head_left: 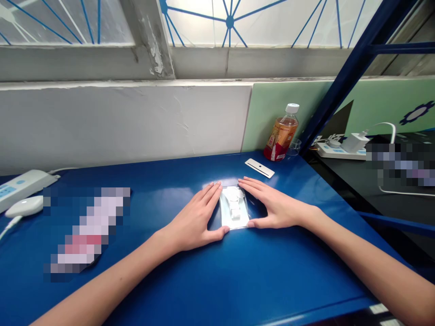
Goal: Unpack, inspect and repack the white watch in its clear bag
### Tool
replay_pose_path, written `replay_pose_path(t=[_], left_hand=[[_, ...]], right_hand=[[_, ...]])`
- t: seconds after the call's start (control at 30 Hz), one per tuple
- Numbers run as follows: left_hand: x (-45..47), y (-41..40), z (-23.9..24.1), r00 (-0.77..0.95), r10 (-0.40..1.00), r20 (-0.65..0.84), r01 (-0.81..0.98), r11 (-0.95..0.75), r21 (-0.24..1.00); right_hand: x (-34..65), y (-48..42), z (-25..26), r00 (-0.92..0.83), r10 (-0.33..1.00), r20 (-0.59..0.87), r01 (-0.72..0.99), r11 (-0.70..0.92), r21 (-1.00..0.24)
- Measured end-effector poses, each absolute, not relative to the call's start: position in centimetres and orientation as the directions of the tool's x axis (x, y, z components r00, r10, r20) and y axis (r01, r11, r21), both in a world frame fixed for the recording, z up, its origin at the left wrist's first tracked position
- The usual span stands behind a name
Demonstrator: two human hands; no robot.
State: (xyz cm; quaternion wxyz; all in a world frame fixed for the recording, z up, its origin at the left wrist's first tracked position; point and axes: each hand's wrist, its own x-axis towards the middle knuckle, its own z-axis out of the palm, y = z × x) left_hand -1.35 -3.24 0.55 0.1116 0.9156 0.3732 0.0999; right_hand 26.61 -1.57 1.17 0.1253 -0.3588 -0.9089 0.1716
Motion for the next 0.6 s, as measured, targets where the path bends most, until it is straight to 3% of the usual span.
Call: replay_pose_path(t=[0.6], left_hand=[[-1.53,-2.62,0.67,0.657,0.749,0.087,0.691,-0.644,0.328]], right_hand=[[26.46,-1.84,1.02,-0.718,0.691,0.084,0.621,0.691,-0.371]])
